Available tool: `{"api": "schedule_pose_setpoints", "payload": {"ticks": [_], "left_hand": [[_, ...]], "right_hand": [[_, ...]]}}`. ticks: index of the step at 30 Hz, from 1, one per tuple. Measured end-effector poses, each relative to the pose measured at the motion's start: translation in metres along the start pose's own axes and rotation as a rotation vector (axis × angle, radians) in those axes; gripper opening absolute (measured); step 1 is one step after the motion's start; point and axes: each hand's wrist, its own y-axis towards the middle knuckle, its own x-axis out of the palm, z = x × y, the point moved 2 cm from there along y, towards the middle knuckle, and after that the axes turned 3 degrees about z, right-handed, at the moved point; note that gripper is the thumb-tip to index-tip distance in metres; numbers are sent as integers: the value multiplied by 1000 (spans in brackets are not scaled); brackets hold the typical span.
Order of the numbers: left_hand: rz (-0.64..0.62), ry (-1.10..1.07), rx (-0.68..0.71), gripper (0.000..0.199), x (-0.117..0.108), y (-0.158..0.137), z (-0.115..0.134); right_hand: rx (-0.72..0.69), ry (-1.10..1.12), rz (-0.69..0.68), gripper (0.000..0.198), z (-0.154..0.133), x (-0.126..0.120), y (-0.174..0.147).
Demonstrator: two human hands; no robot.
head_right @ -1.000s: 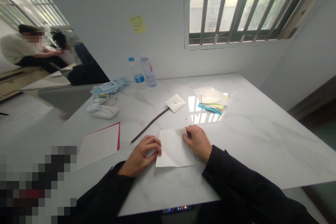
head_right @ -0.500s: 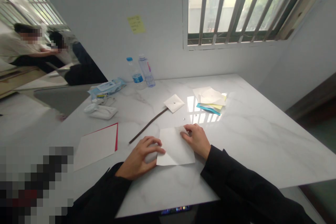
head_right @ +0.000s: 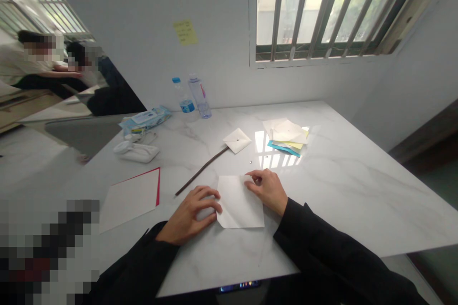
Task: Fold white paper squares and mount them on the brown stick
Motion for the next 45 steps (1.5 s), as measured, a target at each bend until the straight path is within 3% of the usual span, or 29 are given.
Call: {"api": "schedule_pose_setpoints", "payload": {"ticks": [4, 7, 13, 17, 27, 32, 38, 42, 45], "left_hand": [[5, 8, -1, 2, 2, 2, -2], [35, 11, -6, 7, 5, 6, -3], [47, 4, -25, 11, 8, 12, 3], [51, -1, -39, 11, 10, 12, 3], [72, 48, -103, 14, 14, 21, 5], [63, 60, -108, 9, 16, 24, 5], [151, 72, -88, 17, 18, 23, 7], [208, 175, -81, 6, 22, 22, 9], [210, 143, -74, 8, 24, 18, 13]], "right_hand": [[-51, -77, -21, 21, 0, 4, -2], [-139, -124, -26, 22, -1, 7, -4], [-326, -128, -96, 48, -6, 13, -12], [-416, -163, -158, 51, -9, 12, -16], [-413, -20, -282, 34, -5, -1, -10], [-409, 19, -251, 28, -4, 0, -10], [-344, 61, -197, 28, -4, 0, -12], [-316, 81, -182, 19, -5, 2, -11], [-310, 76, -187, 10, -6, 3, -12]]}}
